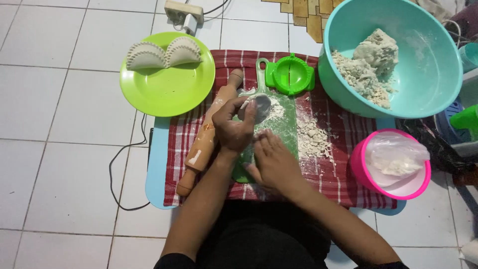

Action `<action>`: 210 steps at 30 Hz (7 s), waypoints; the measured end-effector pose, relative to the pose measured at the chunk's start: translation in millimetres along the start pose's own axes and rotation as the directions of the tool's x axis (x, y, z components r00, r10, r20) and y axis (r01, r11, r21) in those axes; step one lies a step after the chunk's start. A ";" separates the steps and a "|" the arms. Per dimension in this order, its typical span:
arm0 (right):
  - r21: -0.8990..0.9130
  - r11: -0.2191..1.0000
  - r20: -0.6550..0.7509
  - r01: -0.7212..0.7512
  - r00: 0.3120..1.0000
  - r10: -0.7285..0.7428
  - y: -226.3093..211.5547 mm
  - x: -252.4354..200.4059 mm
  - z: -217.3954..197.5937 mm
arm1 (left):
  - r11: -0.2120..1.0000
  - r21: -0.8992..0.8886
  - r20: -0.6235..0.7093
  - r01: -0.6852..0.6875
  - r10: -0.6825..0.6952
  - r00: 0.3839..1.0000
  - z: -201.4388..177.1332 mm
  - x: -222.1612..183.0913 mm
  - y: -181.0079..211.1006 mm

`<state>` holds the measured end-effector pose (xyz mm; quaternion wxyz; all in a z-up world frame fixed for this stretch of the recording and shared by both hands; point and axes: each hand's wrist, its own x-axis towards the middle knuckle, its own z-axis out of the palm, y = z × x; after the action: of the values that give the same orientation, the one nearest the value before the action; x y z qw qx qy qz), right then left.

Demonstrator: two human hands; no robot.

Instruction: Rolling out small pieces of dough with a rolling pin and using a green plastic mold to shape them into dumplings or similar items.

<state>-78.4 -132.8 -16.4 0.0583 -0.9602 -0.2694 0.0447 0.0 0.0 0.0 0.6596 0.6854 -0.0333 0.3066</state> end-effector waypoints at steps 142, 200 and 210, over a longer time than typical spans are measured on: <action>0.013 0.991 -0.674 0.137 0.733 -0.092 113.5 55.4 -11.2 | 0.317 0.259 0.935 -0.912 0.153 0.319 -43.9 14.9 -58.3; 0.151 0.961 -0.075 -0.233 0.966 0.246 68.5 23.0 -47.0 | 0.204 0.805 0.507 -0.557 0.250 0.825 -50.3 -28.1 10.2; 0.117 0.992 -0.239 -0.035 0.969 0.063 61.3 -62.5 -12.9 | 0.335 0.690 0.647 -0.642 0.112 0.754 -85.2 -92.5 57.6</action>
<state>-98.7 -218.6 -8.6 0.1435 -0.9601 -0.2335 -0.0561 -133.0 38.3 3.0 0.0711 0.9470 -0.1989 0.2421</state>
